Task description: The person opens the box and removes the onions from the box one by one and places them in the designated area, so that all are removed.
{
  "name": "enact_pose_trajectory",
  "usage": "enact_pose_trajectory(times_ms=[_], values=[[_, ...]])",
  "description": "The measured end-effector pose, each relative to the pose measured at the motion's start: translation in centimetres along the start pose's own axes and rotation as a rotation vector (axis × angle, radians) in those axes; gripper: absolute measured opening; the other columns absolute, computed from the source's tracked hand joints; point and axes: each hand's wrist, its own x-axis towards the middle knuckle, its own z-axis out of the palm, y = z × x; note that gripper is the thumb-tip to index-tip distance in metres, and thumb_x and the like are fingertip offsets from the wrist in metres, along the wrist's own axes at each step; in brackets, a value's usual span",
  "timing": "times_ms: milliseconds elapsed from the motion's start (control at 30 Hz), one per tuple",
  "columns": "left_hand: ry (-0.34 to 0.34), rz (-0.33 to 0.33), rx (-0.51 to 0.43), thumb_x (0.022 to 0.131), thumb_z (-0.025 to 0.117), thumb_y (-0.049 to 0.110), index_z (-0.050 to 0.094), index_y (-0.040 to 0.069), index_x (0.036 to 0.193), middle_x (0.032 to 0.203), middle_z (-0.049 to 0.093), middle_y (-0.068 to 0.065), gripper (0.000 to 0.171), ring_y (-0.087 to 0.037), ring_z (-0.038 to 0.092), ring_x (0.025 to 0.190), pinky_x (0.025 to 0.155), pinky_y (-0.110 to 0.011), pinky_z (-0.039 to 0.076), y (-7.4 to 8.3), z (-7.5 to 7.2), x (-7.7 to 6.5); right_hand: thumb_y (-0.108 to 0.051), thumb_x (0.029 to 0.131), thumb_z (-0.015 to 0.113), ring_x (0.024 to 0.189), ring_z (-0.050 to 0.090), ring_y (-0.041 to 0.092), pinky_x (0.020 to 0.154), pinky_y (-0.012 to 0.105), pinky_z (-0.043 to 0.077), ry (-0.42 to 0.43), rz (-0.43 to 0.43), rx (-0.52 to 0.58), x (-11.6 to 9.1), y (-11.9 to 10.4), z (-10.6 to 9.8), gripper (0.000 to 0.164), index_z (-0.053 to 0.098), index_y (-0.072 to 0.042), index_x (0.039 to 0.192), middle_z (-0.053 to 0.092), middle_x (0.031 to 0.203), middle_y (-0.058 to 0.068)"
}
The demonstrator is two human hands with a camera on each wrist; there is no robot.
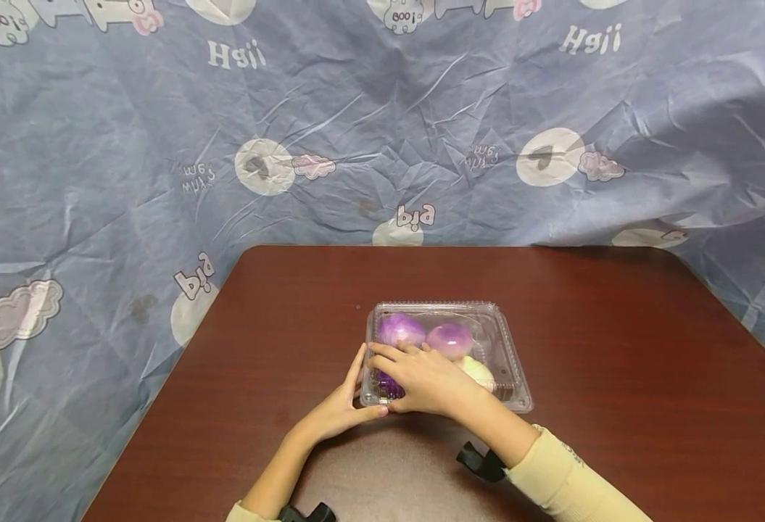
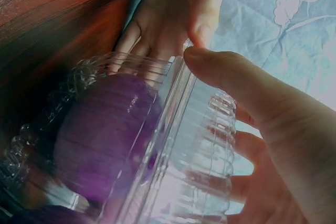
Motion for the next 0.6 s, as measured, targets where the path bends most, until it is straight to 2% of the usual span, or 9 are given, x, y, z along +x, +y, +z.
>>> enact_pose_trajectory(times_ms=[200, 400, 467, 600], values=[[0.014, -0.005, 0.021, 0.082, 0.063, 0.042, -0.02, 0.027, 0.143, 0.153, -0.01, -0.008, 0.104, -0.04, 0.009, 0.138, 0.109, -0.052, 0.025, 0.0, 0.1, 0.0, -0.041, 0.071, 0.073, 0.115, 0.051, 0.033, 0.084, 0.055, 0.048, -0.022, 0.001, -0.046, 0.1, -0.4, -0.1, 0.067, 0.046, -0.019, 0.128, 0.04, 0.142, 0.002], [-0.017, -0.011, 0.035, 0.083, 0.059, 0.048, -0.025, 0.031, 0.14, 0.152, -0.016, -0.011, 0.103, -0.046, 0.004, 0.136, 0.105, -0.062, 0.021, 0.2, 0.2, -0.2, -0.043, 0.074, 0.07, 0.118, 0.048, 0.039, 0.082, 0.058, 0.048, -0.066, 0.005, -0.107, 0.1, -1.0, 0.2, 0.066, 0.042, -0.024, 0.131, 0.034, 0.145, 0.003], [-0.024, -0.016, 0.032, 0.083, 0.058, 0.05, -0.026, 0.033, 0.139, 0.152, -0.016, -0.01, 0.103, -0.043, 0.002, 0.137, 0.105, -0.064, 0.019, 0.4, 0.2, -0.3, -0.041, 0.075, 0.069, 0.118, 0.047, 0.042, 0.081, 0.06, 0.047, -0.069, -0.001, -0.131, 0.1, -1.2, 0.4, 0.065, 0.041, -0.026, 0.132, 0.033, 0.146, 0.003], [-0.023, -0.013, 0.036, 0.084, 0.057, 0.05, -0.026, 0.028, 0.14, 0.152, -0.016, -0.005, 0.103, -0.037, 0.001, 0.139, 0.105, -0.065, 0.016, 0.5, 0.2, -0.2, -0.036, 0.075, 0.069, 0.118, 0.046, 0.044, 0.081, 0.061, 0.046, -0.048, 0.009, -0.163, 0.2, -1.5, 0.8, 0.063, 0.041, -0.029, 0.131, 0.034, 0.145, 0.002]])
